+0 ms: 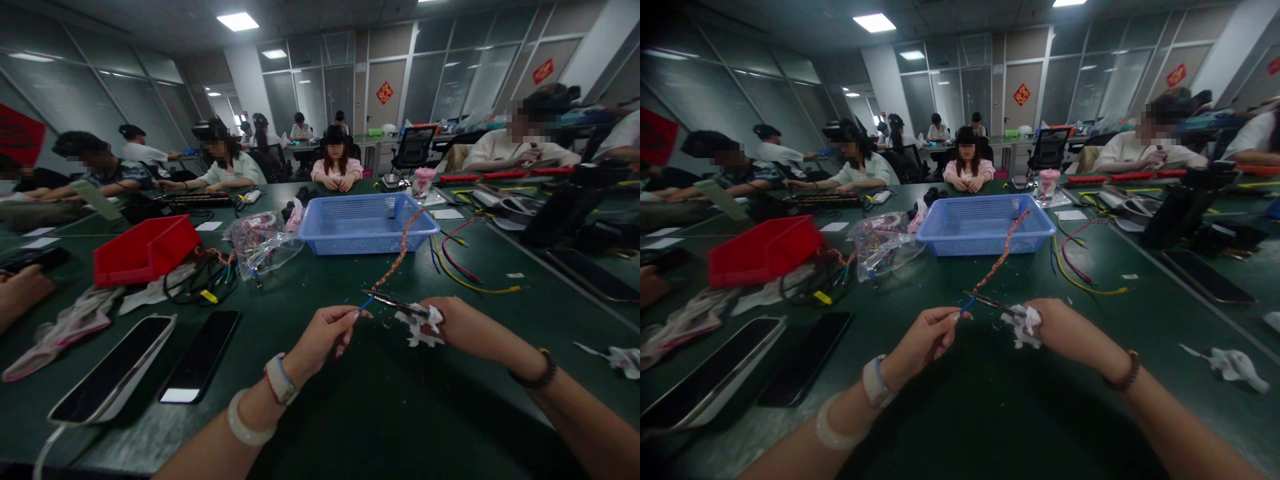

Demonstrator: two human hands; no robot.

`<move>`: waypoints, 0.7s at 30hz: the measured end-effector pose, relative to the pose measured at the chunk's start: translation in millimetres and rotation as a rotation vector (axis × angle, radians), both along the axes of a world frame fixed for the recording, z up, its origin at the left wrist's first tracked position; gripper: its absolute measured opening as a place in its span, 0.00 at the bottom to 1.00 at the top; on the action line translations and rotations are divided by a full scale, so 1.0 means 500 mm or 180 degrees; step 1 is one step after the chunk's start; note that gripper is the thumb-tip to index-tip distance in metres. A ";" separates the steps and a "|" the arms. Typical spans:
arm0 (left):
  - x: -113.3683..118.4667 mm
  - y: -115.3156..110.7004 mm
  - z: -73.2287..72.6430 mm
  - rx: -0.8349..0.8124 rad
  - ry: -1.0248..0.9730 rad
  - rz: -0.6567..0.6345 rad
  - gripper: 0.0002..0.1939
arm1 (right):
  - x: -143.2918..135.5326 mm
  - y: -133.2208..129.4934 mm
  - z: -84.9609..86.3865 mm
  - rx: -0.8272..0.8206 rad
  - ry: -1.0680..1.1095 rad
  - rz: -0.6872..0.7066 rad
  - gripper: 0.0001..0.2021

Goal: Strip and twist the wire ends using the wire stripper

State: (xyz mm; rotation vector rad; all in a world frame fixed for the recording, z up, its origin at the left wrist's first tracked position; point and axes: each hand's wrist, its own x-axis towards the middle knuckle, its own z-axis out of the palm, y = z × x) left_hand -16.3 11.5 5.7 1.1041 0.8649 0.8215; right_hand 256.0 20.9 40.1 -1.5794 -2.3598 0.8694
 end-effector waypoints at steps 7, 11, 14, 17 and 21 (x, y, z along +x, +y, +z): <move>-0.004 0.000 0.004 0.0045 -0.0137 -0.0066 0.23 | -0.002 -0.006 0.007 -0.0624 0.0390 0.0376 0.09; -0.004 0.000 0.005 0.0068 -0.0052 -0.0052 0.23 | 0.001 -0.010 0.005 -0.1147 0.0508 0.0237 0.10; -0.004 0.000 0.004 0.0098 0.0038 -0.0051 0.23 | 0.000 -0.015 0.004 -0.1618 0.0807 0.0116 0.11; -0.004 0.000 0.002 0.0061 0.0063 -0.0025 0.24 | -0.004 -0.018 0.004 -0.1454 0.0881 0.0044 0.10; -0.003 -0.001 -0.003 0.0018 0.0059 -0.0079 0.23 | -0.008 -0.017 0.002 -0.0781 0.0594 -0.0005 0.12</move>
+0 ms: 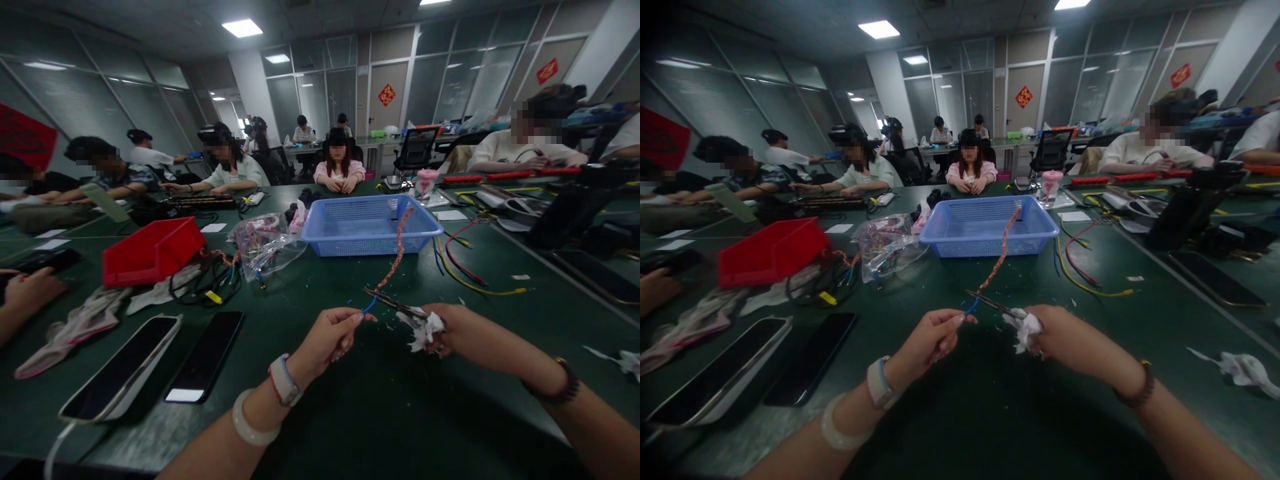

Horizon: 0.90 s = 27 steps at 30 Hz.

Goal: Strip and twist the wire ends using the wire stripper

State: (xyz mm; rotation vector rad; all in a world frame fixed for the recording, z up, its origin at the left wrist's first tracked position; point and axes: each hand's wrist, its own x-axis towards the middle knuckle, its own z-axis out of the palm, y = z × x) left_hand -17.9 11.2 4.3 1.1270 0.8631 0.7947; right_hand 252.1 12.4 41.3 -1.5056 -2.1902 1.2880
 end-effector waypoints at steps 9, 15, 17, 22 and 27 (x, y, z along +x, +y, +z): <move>0.002 0.002 -0.003 -0.0048 0.0011 0.0046 0.24 | -0.004 0.000 -0.003 -0.0140 -0.0211 -0.0130 0.10; 0.000 0.001 -0.003 -0.0087 -0.0077 0.0054 0.22 | -0.011 -0.005 0.016 -0.0053 -0.0191 -0.0023 0.13; -0.001 0.001 -0.003 -0.0084 -0.0097 0.0033 0.22 | -0.010 -0.005 0.018 0.0002 -0.0176 0.0012 0.14; 0.000 0.000 -0.004 -0.0076 -0.0154 -0.0011 0.21 | -0.004 -0.001 0.017 0.0348 -0.0338 0.0166 0.14; 0.002 0.000 -0.007 -0.0136 -0.0135 -0.0108 0.20 | -0.008 -0.003 0.016 0.0455 -0.0421 0.0168 0.14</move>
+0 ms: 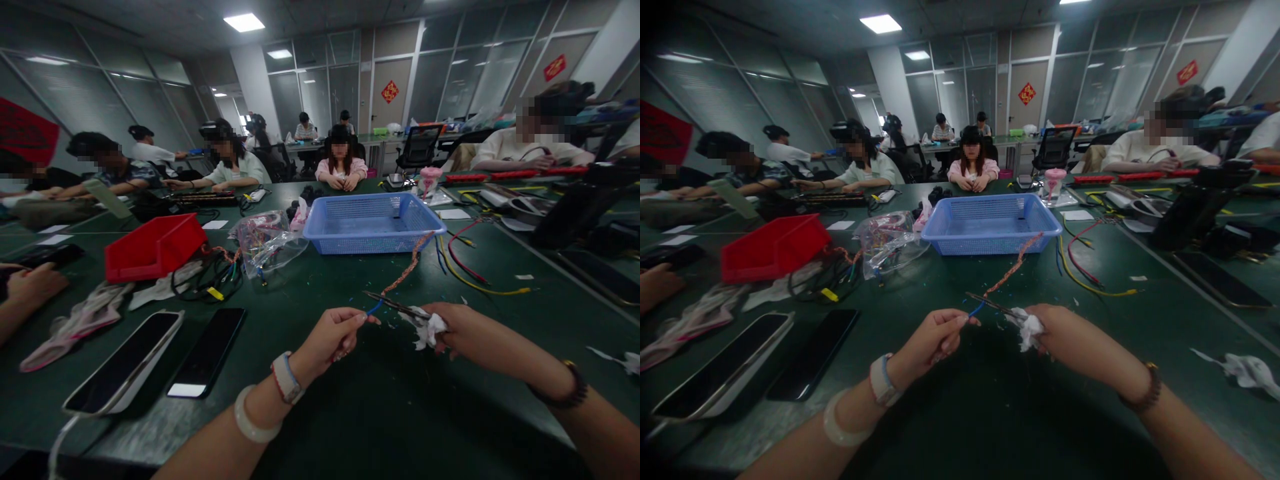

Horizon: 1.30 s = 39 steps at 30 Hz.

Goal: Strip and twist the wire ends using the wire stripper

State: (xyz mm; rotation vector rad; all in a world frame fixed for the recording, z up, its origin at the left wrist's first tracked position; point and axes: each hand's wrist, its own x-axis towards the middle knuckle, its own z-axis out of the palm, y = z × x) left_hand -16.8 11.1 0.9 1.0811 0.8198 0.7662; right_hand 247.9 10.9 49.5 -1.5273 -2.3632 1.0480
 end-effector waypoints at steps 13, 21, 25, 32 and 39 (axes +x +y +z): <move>-0.002 0.000 -0.002 -0.0045 -0.0132 -0.0026 0.17 | 0.004 0.005 0.000 0.0079 -0.0064 -0.0059 0.14; -0.002 0.000 0.000 -0.0076 -0.0132 -0.0044 0.17 | 0.006 0.004 -0.006 0.0116 -0.0084 -0.0075 0.14; -0.002 0.000 0.001 -0.0088 -0.0114 -0.0023 0.17 | 0.005 0.004 -0.005 0.0113 -0.0086 -0.0042 0.16; -0.001 -0.001 0.001 -0.0078 -0.0109 -0.0031 0.18 | 0.007 0.007 -0.012 -0.0127 -0.0046 -0.0115 0.13; -0.002 0.002 -0.001 -0.0098 -0.0040 -0.0056 0.19 | 0.003 0.006 -0.013 -0.0210 -0.0174 -0.0071 0.12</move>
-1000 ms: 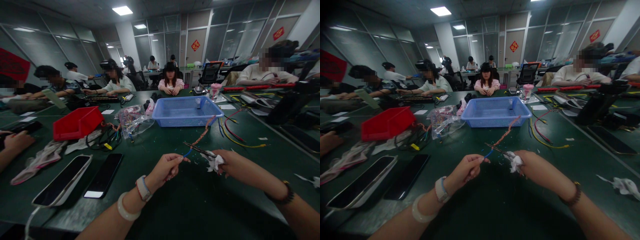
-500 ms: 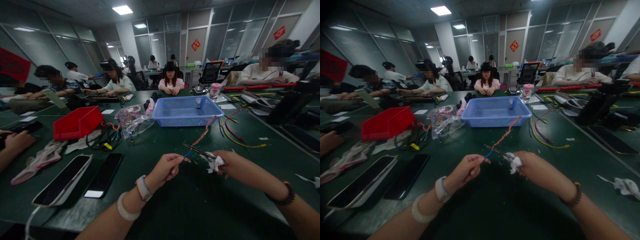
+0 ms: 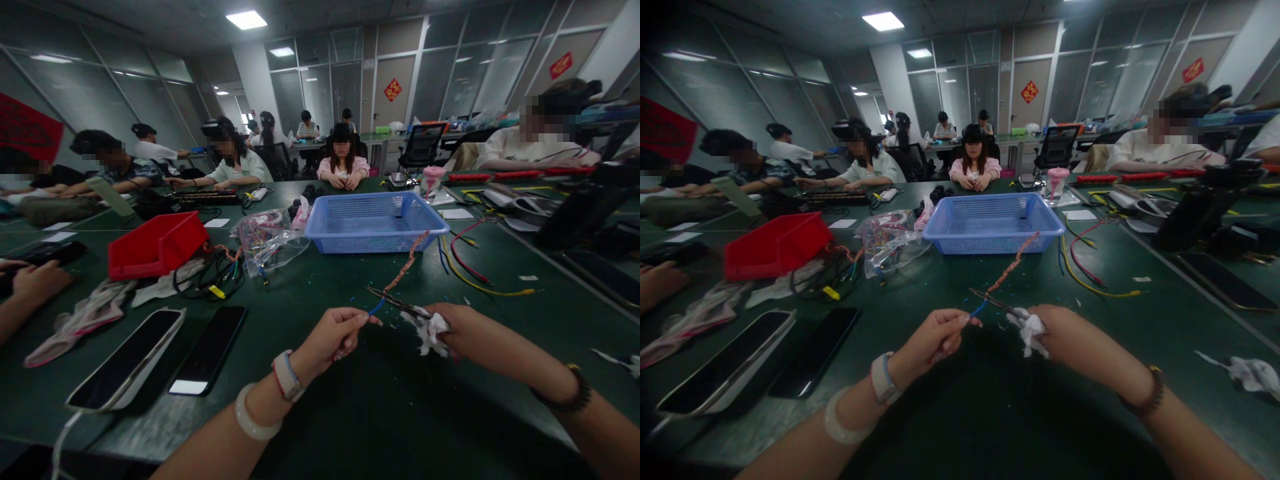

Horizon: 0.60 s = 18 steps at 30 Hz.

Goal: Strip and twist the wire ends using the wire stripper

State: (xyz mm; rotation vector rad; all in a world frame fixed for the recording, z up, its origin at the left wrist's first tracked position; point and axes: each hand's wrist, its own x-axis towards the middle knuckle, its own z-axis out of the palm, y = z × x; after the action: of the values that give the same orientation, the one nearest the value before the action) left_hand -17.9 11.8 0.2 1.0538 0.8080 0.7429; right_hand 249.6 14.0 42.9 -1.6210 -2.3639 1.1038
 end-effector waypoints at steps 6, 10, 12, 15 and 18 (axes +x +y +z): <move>-0.002 0.004 -0.003 -0.0023 -0.0189 -0.0117 0.18 | -0.008 0.001 0.000 -0.0058 0.0175 0.0311 0.08; -0.004 0.003 -0.003 -0.0133 -0.0402 -0.0283 0.18 | -0.007 -0.001 -0.007 -0.0486 0.0523 0.0283 0.10; -0.003 0.002 -0.003 -0.0164 -0.0415 -0.0365 0.19 | -0.006 -0.004 -0.013 -0.0871 0.0610 0.0131 0.10; -0.002 0.001 -0.001 -0.0147 -0.0334 -0.0404 0.20 | -0.010 -0.011 -0.020 -0.1362 0.0930 0.0019 0.11; 0.000 0.000 -0.001 -0.0068 -0.0247 -0.0430 0.21 | -0.023 -0.019 -0.024 -0.1744 0.1456 -0.0028 0.13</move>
State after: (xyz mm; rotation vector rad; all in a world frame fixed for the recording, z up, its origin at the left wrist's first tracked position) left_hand -18.0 11.9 -0.4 1.0435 0.6702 0.6550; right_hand 238.1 4.7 30.7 -1.2870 -1.8539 1.9938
